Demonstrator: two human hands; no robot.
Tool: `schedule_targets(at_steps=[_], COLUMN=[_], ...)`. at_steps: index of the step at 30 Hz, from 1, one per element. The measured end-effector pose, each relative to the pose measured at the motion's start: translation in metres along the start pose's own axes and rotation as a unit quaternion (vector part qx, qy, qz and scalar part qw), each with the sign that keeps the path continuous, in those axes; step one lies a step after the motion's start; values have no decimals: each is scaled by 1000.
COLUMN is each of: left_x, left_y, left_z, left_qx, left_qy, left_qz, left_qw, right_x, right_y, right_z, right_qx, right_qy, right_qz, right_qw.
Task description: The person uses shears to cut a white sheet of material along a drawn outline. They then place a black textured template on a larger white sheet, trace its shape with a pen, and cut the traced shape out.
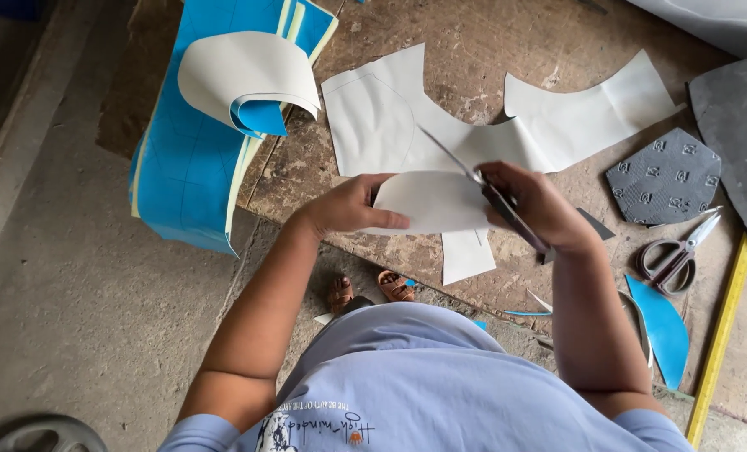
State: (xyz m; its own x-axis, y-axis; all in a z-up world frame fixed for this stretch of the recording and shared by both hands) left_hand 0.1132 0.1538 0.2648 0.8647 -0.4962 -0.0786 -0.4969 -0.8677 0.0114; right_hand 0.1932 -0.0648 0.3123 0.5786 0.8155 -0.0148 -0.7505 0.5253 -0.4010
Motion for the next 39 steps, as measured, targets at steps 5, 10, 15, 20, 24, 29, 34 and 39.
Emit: schedule_targets(at_steps=[5,10,15,20,24,29,34,39], left_x=[-15,-73,-62,-30,-24,-21,-22,-26], left_y=[-36,-79,-48,-42,-59,-48,-50,-37], left_z=[90,216,164,216,299,201,96,37], left_qx=[113,171,307,336,214,200,134,129], left_qy=[-62,-234,-215,-209,-314,-269,-53,78], left_qz=[-247,-426,-331,-304,-311,-326,-379,-381], left_qw=[960,857,866,867,871,884,914,912], right_x=[-2,-42,-98,-109,-103,-99,-95,-80], right_y=[-11,20,88,127,135,138,134,110], right_z=[-34,-103,-160,-170,-156,-150,-129,-77], right_qx=[-112,85,198,260,268,260,257,243], right_qy=[-4,5,264,291,316,310,227,77], right_qz=[-196,-223,-175,-196,-193,-136,-69,-82], right_qw=[974,971,928,900,889,905,937,963])
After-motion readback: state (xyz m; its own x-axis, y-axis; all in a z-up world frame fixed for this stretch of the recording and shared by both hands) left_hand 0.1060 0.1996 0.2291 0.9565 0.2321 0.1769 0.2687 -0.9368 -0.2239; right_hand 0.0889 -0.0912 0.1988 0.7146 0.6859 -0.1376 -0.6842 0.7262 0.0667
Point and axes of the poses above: each hand's wrist, its own x-axis towards the middle knuckle, its own y-axis out of the palm, z = x × y, the point moved 8 cm from there along x, towards the middle knuckle, and after that the axes turned 7 degrees about z, right-handed, at the moved point
